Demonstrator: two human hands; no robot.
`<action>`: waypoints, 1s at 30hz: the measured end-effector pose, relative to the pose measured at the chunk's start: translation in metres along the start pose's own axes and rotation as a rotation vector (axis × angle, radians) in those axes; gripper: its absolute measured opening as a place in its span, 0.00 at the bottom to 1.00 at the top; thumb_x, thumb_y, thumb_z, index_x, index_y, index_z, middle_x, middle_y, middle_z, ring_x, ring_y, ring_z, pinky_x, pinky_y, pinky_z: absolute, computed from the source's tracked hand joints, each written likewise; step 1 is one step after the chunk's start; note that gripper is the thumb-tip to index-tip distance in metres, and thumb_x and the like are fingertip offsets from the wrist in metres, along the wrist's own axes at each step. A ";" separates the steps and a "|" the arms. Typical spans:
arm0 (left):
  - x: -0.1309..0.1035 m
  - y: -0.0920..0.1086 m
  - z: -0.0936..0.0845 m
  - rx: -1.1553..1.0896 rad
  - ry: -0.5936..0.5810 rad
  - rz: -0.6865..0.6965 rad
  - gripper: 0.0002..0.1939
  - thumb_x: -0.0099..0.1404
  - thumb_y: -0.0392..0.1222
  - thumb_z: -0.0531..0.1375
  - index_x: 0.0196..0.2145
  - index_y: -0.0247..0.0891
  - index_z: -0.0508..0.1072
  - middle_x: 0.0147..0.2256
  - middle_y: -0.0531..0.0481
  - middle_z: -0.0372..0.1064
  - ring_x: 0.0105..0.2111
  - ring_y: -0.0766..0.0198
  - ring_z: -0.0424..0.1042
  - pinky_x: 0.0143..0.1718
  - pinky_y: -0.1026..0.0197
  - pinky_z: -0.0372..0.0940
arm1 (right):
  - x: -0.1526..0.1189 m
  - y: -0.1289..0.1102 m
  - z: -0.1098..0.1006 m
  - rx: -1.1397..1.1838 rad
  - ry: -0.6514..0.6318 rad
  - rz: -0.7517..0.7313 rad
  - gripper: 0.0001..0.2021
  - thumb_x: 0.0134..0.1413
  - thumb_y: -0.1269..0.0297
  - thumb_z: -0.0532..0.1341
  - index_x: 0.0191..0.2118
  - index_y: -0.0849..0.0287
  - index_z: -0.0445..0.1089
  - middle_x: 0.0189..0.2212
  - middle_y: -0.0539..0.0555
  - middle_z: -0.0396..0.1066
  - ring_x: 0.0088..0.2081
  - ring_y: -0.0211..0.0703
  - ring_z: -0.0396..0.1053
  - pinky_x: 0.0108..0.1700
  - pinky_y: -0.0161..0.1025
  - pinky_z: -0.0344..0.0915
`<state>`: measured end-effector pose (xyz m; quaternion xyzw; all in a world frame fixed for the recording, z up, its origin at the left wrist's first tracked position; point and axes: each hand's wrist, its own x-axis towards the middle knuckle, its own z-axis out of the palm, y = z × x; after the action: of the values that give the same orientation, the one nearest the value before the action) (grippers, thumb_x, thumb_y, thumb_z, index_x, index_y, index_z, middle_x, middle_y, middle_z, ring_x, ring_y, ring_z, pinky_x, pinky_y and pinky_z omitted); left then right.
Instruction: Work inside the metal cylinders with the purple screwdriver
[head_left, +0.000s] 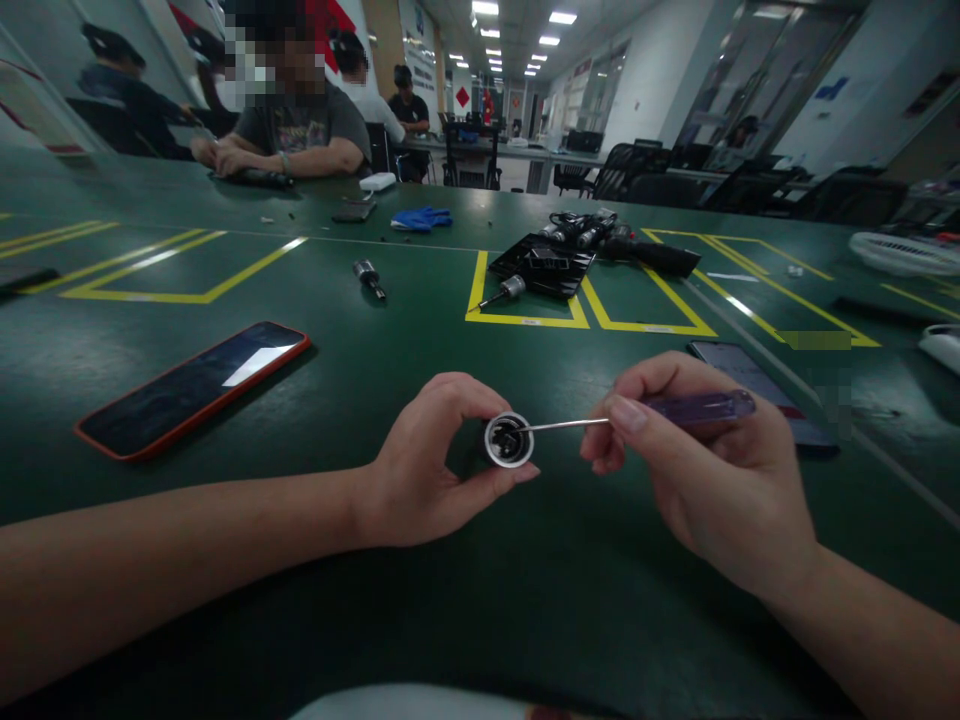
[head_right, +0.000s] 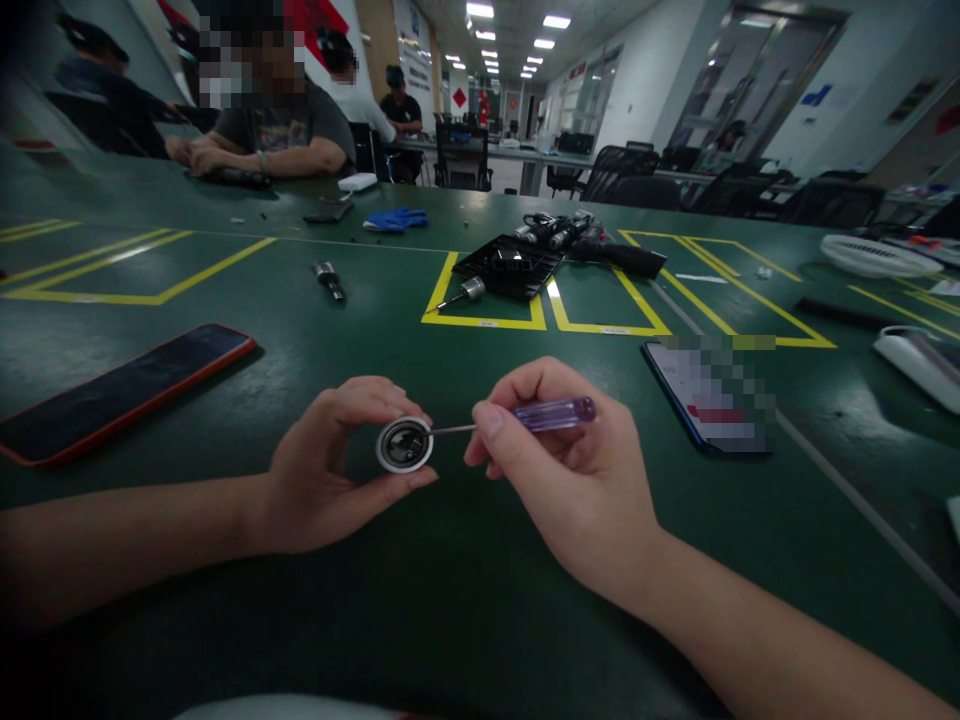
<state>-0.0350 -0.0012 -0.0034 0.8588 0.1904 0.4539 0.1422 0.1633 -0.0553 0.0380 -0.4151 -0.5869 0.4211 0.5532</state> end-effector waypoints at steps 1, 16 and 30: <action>0.000 0.000 0.000 0.004 -0.001 0.005 0.20 0.50 0.35 0.66 0.38 0.37 0.61 0.32 0.50 0.67 0.34 0.62 0.69 0.36 0.55 0.65 | 0.001 -0.001 -0.001 -0.006 -0.001 -0.001 0.04 0.52 0.65 0.60 0.30 0.58 0.67 0.22 0.48 0.70 0.24 0.35 0.68 0.24 0.32 0.64; 0.004 0.003 0.001 0.099 -0.038 0.095 0.17 0.52 0.38 0.65 0.36 0.36 0.62 0.32 0.52 0.69 0.32 0.66 0.70 0.43 0.55 0.63 | -0.005 -0.009 -0.004 -0.171 -0.037 -0.121 0.02 0.53 0.68 0.59 0.30 0.57 0.66 0.23 0.47 0.69 0.25 0.34 0.67 0.25 0.32 0.62; 0.005 0.003 0.002 0.109 -0.039 0.118 0.18 0.51 0.37 0.66 0.37 0.36 0.62 0.32 0.51 0.70 0.33 0.66 0.70 0.43 0.55 0.63 | -0.005 -0.012 -0.003 -0.269 -0.046 -0.130 0.03 0.53 0.68 0.59 0.29 0.57 0.66 0.23 0.47 0.68 0.23 0.33 0.66 0.24 0.31 0.62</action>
<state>-0.0301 -0.0019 0.0002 0.8837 0.1610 0.4336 0.0719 0.1662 -0.0636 0.0481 -0.4369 -0.6762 0.3115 0.5048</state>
